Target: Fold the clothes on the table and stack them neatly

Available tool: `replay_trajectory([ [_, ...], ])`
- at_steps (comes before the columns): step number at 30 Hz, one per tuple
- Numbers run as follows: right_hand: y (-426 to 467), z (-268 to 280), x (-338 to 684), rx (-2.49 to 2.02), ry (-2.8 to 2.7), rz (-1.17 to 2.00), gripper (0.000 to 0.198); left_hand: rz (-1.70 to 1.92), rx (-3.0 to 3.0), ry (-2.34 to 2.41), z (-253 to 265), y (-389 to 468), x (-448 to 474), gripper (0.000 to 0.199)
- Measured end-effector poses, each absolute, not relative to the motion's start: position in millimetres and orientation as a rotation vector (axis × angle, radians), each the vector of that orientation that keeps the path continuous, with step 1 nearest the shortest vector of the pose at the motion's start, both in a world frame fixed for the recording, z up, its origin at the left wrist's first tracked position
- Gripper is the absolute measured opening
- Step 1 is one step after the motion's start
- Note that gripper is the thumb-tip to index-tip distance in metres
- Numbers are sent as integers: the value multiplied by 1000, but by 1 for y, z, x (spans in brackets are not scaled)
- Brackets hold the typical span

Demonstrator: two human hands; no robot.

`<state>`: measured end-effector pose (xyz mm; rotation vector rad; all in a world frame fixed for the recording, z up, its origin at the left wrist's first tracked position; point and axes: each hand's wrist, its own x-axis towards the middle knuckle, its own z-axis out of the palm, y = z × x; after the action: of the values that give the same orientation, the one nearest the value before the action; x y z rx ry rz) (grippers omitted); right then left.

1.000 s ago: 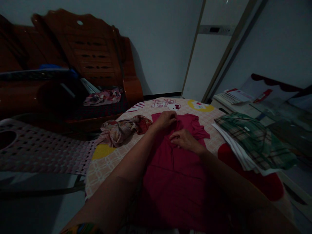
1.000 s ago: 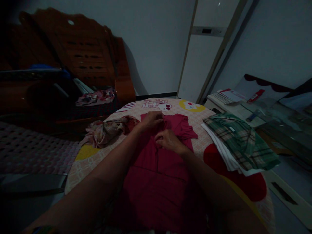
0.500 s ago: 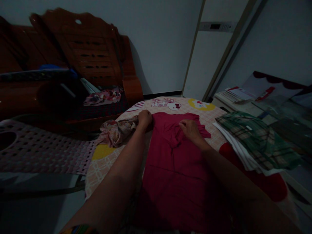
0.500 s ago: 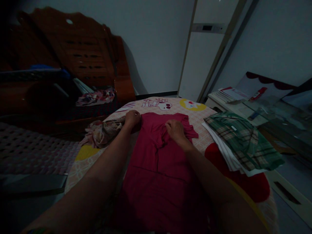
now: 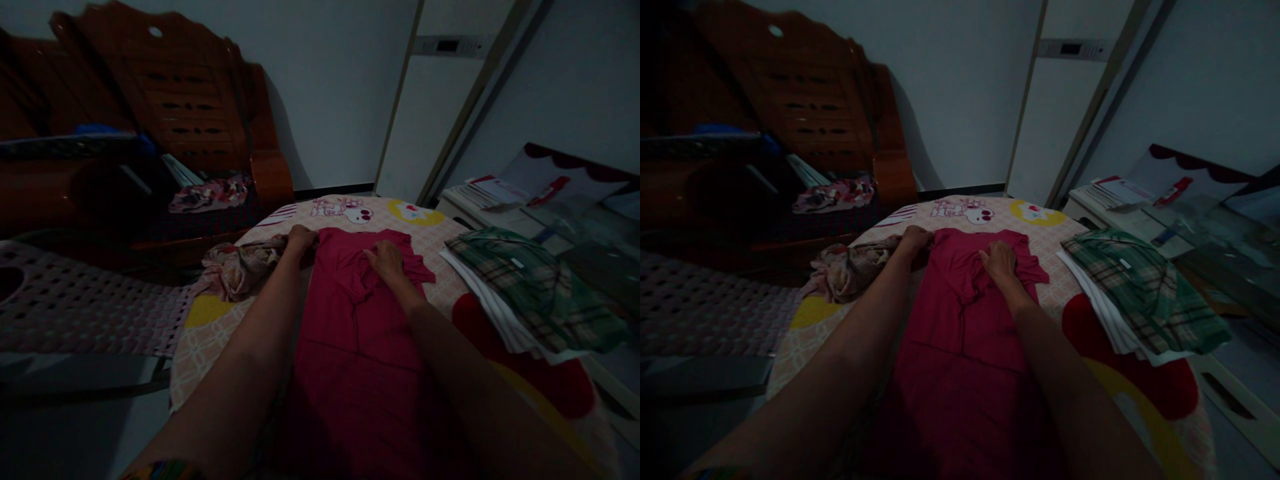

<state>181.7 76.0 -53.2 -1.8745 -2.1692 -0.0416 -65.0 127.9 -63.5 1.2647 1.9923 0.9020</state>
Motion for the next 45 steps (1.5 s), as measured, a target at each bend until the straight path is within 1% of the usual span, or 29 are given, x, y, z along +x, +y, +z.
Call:
replay_trajectory([
  [7, 83, -60, 186, -1768, -2113, 5, 14, 1138, 1248, 2007, -51, 125, -58, 11],
  [11, 85, -62, 186, -1708, -2035, 90, 16, 1187, 1136, 2031, -52, 126, -58, 11],
  [17, 90, -63, 186, -1638, -2040, 161, 16, 1116, 1424, 2171, -54, 126, -55, 8],
  [19, 91, -61, 186, -1615, -2042, 159, 20, 1167, 1474, 2083, -54, 126, -52, 12],
  [22, 93, -60, 188, -1600, -1978, 126, 23, 1244, 1490, 1849, -55, 126, -50, 24],
  [24, 93, -61, 190, -1609, -1943, 124, 24, 1227, 1528, 1754, -57, 127, -50, 27],
  [27, 93, -64, 192, -1634, -1936, 147, 25, 1188, 1579, 1739, -58, 126, -52, 26],
  [32, 97, -65, 193, -1492, -1945, 204, 27, 1250, 1539, 1977, -52, 123, -55, 29],
  [36, 98, -64, 191, -1491, -1953, 214, 29, 1082, 1693, 2120, -52, 119, -56, 28],
  [39, 95, -60, 190, -1532, -1949, 174, 32, 1033, 1790, 2154, -51, 117, -53, 35],
  [42, 91, -50, 191, -1484, -1963, 154, 30, 1091, 1967, 2026, -46, 118, -46, 37],
  [45, 86, -43, 193, -1343, -2038, 265, 26, 942, 2211, 1701, -47, 118, -36, 33],
])
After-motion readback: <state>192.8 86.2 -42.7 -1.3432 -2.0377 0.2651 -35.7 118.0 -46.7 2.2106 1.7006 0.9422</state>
